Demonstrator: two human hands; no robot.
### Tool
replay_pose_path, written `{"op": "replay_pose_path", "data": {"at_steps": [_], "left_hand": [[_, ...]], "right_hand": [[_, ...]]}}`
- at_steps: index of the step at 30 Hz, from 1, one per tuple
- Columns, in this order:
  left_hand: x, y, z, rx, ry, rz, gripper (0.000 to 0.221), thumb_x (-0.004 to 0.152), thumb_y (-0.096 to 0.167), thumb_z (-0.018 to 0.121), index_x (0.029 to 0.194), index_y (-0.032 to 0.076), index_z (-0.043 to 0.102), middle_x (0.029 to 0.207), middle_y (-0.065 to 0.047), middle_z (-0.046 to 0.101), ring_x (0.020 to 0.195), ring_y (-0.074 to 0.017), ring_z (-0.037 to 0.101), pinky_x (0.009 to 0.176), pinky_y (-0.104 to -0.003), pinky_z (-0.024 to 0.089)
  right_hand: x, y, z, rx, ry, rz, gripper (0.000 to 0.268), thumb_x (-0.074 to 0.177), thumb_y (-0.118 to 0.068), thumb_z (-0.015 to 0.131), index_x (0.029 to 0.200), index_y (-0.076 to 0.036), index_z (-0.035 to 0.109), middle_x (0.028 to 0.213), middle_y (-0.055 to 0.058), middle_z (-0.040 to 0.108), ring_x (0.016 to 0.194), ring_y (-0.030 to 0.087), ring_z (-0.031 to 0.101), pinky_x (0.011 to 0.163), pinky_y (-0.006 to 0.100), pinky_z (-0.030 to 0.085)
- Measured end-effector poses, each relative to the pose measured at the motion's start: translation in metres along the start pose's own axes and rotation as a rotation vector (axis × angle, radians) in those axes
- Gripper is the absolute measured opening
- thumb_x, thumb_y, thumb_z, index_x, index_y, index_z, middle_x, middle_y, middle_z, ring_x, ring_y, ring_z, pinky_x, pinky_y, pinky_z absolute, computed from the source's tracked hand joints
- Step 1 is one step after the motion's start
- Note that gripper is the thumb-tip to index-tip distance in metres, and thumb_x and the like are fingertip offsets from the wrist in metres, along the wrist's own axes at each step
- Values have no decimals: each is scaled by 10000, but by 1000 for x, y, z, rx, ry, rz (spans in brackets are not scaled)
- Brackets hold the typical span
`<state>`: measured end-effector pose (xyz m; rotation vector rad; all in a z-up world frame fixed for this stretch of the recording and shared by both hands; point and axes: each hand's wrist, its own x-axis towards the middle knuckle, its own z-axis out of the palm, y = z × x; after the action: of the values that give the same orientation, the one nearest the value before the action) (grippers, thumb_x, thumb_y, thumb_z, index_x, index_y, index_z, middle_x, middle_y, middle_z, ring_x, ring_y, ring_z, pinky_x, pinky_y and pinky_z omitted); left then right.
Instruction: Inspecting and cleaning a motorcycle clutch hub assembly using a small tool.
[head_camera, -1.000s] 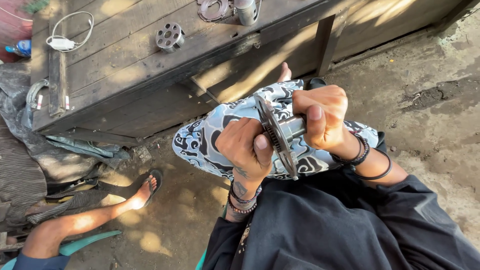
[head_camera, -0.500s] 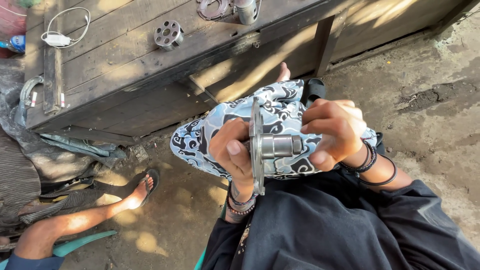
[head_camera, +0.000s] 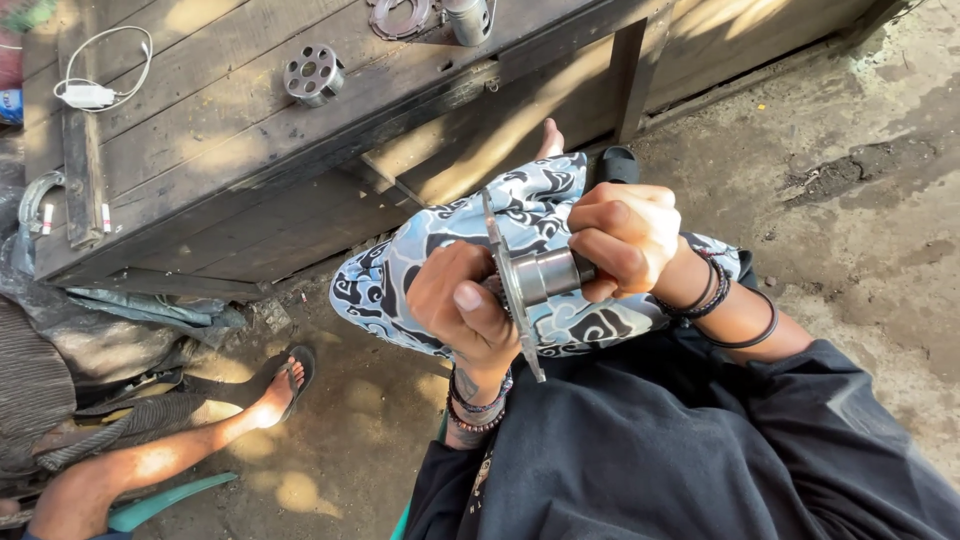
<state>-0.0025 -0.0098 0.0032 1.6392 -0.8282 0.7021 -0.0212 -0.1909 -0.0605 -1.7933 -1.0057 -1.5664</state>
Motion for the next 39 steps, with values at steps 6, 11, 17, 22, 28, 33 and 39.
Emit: {"op": "replay_pose_path", "data": {"at_steps": [6, 11, 17, 22, 28, 33, 39], "left_hand": [[-1, -5, -4, 26, 43, 30, 572, 1087, 373, 204, 579, 215, 414, 484, 54, 235, 405, -121, 229, 439, -240, 314], [-3, -7, -2, 38, 31, 44, 597, 1075, 393, 189, 550, 219, 414, 463, 72, 250, 381, -110, 250, 430, -226, 337], [3, 5, 1, -228, 70, -3, 598, 1109, 437, 200, 579, 202, 347, 507, 35, 244, 452, -132, 208, 448, -254, 289], [-4, 1, -2, -177, 90, 53, 574, 1112, 403, 219, 591, 193, 338, 514, 23, 254, 457, -138, 215, 459, -258, 289], [-31, -37, -19, -55, 40, 274, 610, 1055, 480, 290, 527, 195, 399, 469, 29, 336, 387, -148, 281, 432, -287, 345], [-17, -20, -21, -52, 21, 409, 631, 1081, 498, 271, 553, 180, 401, 493, 8, 373, 391, -147, 309, 446, -302, 373], [-18, -16, -28, -53, -9, 501, 624, 1093, 497, 294, 576, 162, 400, 515, -13, 386, 407, -152, 350, 481, -291, 405]], "right_hand": [[6, -10, 8, 43, 15, 142, 572, 1081, -465, 377, 835, -7, 613, 705, 111, 557, 473, 227, 523, 461, 310, 505], [12, -22, 2, 66, 15, 255, 573, 1077, -455, 371, 897, 24, 627, 730, 134, 570, 479, 236, 515, 435, 308, 485], [58, -39, -9, 200, -62, 448, 519, 1008, -527, 545, 864, -33, 619, 695, 72, 566, 459, 206, 504, 438, 285, 492], [60, -44, -17, 137, -111, 424, 468, 1010, -459, 556, 823, -35, 626, 671, 84, 560, 437, 210, 495, 429, 285, 492], [52, -38, -13, 68, -212, 323, 558, 1078, -409, 317, 868, -17, 655, 704, 83, 515, 455, 213, 483, 416, 308, 459], [34, -45, -10, 187, -162, 360, 595, 1058, -438, 321, 842, -15, 680, 695, 56, 517, 418, 165, 458, 382, 303, 446], [41, -55, -6, 253, -130, 435, 593, 1065, -430, 330, 815, -4, 658, 666, 70, 498, 385, 169, 412, 361, 291, 427]]}}
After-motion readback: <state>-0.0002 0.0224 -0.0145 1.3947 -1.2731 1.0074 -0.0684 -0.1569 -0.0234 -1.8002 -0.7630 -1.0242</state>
